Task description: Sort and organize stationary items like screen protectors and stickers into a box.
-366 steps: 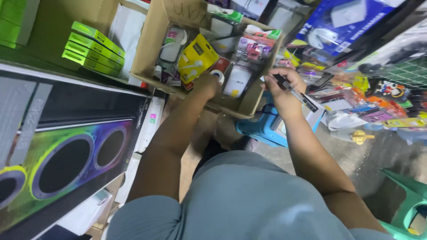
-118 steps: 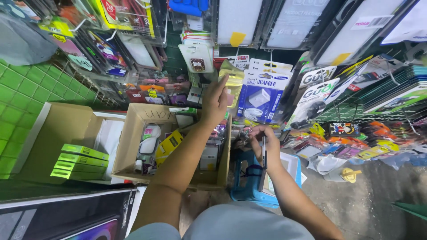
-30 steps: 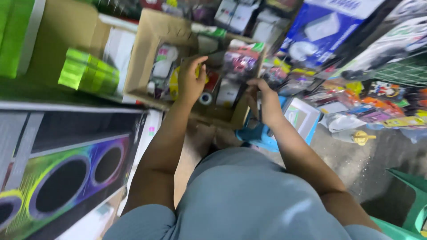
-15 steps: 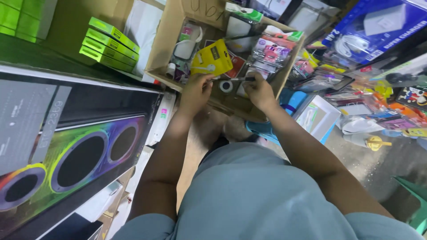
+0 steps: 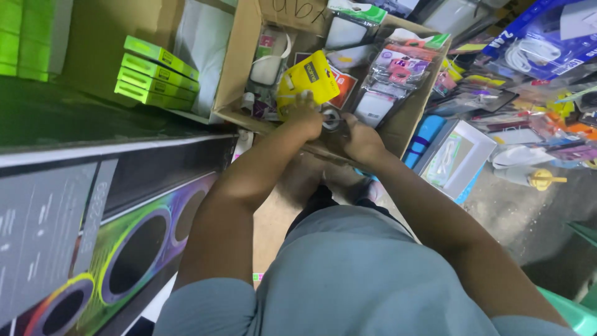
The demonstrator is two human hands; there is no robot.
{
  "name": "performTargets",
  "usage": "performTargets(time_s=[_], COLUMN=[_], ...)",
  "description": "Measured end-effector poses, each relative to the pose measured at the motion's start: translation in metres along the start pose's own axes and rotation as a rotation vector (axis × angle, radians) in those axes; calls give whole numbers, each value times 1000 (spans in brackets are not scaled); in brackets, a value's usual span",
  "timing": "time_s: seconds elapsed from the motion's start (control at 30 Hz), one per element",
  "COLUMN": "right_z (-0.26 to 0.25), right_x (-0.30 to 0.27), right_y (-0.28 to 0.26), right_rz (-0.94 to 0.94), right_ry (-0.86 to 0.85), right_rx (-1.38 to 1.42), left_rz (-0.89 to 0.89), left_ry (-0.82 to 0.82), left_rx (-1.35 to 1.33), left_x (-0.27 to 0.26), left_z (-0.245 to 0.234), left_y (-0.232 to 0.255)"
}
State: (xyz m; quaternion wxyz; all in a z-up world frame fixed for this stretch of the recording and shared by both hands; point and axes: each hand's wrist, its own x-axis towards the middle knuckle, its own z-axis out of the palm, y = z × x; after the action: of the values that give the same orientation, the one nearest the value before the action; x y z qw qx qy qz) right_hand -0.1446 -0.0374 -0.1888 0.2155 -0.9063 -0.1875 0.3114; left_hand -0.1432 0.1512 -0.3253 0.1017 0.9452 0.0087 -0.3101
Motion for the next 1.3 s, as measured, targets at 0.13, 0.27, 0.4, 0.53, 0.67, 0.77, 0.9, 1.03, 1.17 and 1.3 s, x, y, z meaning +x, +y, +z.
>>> performTargets(time_s=[0.13, 0.27, 0.4, 0.53, 0.67, 0.77, 0.9, 1.03, 1.17, 1.3], right_z=[-5, -9, -16, -21, -6, 5, 27, 40, 45, 30], right_x=[-10, -9, -2, 26, 79, 107, 134, 139, 126, 98], right_y=[3, 8, 3, -19, -19, -22, -7, 5, 11, -17], right_rz=[-4, -21, -165, -141, -77, -35, -44, -123, -99, -115], right_ry=[24, 73, 257, 219, 73, 49, 98, 166, -22, -279], right_rx=[22, -6, 41, -18, -117, -133, -11, 76, 23, -435], left_rz=[-258, -48, 120, 262, 394, 407, 466, 369, 262, 150], left_ry=[137, -13, 194, 264, 433, 415, 475, 423, 405, 350], left_rx=[-374, 25, -96, -54, -228, -300, -359, -334, -306, -312], left_x=[20, -25, 4, -8, -4, -6, -8, -13, -11, -23], left_z=[7, -86, -80, -87, -77, -69, -60, -66, -63, -82], left_y=[-12, -8, -45, -71, -90, -95, -97, -99, -101, -86])
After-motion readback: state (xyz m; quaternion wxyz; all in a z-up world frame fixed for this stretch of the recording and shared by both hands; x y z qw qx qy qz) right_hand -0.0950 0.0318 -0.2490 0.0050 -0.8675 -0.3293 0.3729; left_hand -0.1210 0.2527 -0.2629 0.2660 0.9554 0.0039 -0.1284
